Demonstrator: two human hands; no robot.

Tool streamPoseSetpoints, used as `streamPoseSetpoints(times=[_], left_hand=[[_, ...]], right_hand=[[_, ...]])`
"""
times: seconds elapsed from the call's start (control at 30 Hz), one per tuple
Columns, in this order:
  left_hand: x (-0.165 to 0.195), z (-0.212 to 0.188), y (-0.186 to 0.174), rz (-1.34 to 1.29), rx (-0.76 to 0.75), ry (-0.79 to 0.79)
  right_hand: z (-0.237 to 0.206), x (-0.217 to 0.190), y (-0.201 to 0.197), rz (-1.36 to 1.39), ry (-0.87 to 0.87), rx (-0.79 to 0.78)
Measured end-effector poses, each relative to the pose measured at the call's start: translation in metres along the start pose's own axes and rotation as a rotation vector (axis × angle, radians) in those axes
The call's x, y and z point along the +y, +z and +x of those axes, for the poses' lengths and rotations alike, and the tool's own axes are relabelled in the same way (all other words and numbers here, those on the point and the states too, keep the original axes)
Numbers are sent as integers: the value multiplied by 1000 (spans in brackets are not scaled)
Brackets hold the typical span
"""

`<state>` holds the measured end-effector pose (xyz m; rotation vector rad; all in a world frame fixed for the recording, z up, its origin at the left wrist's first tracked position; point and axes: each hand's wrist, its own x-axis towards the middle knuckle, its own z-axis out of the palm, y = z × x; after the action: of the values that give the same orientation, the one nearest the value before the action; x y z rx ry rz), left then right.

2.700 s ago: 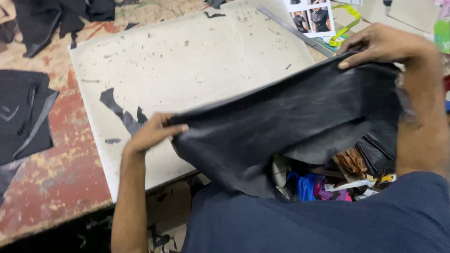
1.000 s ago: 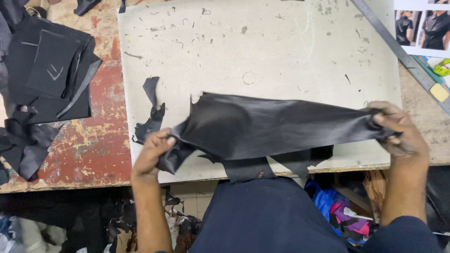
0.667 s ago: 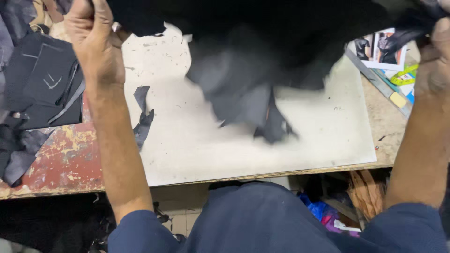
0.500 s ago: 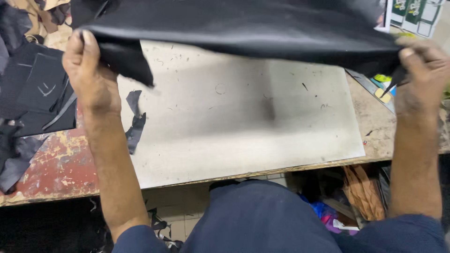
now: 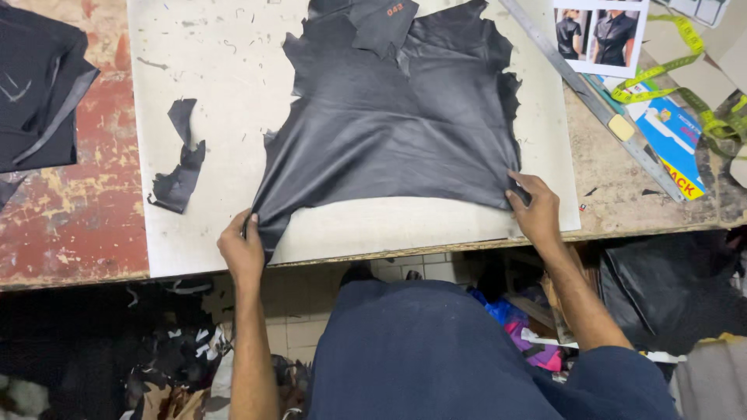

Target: The person lays out a large piece of black fabric on a work table, places a printed reference sheet and a cardboard pattern on top, and uses a ruler and cutting tool to trace and cut the fabric into a garment shape.

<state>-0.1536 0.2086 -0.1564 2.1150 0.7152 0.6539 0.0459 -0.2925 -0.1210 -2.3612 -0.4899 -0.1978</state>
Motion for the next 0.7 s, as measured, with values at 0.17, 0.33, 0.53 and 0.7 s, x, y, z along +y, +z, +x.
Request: streamPoseSetpoints(times=[0.17, 0.33, 0.53, 0.7], left_hand=[[16, -32, -14, 191, 31, -123], [35, -44, -21, 343, 64, -115], [47, -29, -16, 356, -34, -233], [26, -12, 1, 22, -78, -421]], right_hand=[[-26, -2, -4, -71, 84, -29], [-37, -11, -10, -245, 164, -108], [-17, -28, 14, -616, -26, -192], [54, -28, 76, -390, -35, -252]])
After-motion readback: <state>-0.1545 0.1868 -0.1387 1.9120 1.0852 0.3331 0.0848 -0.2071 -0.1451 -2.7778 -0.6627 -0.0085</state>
